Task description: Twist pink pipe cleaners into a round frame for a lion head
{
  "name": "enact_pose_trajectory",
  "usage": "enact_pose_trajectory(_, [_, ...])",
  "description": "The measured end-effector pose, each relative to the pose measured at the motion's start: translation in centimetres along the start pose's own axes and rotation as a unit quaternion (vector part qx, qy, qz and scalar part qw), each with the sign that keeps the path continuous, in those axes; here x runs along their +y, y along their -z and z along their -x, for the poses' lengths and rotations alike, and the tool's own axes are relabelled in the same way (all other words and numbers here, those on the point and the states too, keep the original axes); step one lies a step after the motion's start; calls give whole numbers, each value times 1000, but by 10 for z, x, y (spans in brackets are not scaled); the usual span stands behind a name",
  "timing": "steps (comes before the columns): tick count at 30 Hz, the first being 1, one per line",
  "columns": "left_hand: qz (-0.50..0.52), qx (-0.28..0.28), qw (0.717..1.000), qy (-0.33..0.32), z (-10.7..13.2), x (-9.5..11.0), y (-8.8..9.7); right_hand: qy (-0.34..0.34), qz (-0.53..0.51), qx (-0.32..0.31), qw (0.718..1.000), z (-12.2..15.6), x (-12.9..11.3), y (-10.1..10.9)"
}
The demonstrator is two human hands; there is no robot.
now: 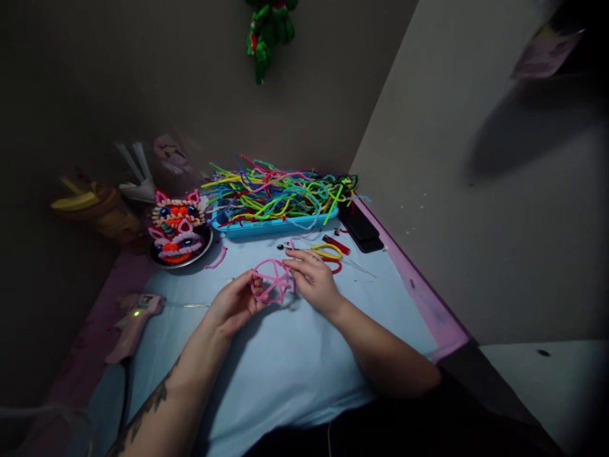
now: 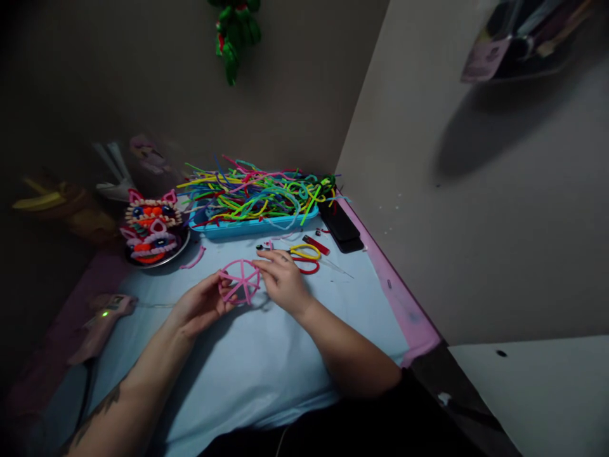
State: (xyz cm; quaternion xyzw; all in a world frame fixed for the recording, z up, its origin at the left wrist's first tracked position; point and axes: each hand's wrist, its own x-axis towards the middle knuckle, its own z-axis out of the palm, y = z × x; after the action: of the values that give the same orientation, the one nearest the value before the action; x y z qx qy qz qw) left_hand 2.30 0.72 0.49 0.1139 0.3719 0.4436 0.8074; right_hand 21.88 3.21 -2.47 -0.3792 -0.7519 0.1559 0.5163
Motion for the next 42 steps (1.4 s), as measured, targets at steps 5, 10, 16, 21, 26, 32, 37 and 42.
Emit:
enact_pose_trajectory(5, [-2, 5, 1000, 13, -1, 0, 2, -65, -55, 4, 996, -3, -2, 6])
enact_pose_trajectory(10, [-53, -16, 998, 24, 0, -6, 3, -11, -39, -52, 998, -5, -5, 8])
enact_pose_trajectory(16, [-111, -28, 993, 29, 3, -9, -1, 44, 0, -56, 997, -2, -7, 10])
enact_pose_trajectory(21, [-116, -26, 992, 38, 4, -7, -3, 54, -7, -54, 997, -2, -3, 8])
enact_pose_trajectory(26, [-114, -23, 992, 41, 2, -3, 1, -13, -72, -105, 992, -3, 1, 5])
enact_pose_trajectory(32, [-182, -6, 982, -52, 1, -5, 1, -50, -49, -12, 997, -6, -10, 11])
enact_pose_trajectory(37, [-356, 42, 907, -223, 6, -9, -7, 4, -8, -12, 1000, -2, -25, 7])
enact_pose_trajectory(42, [-454, 51, 838, -299, 12, -13, -15, 1, 31, -26, 999, 3, -33, 1])
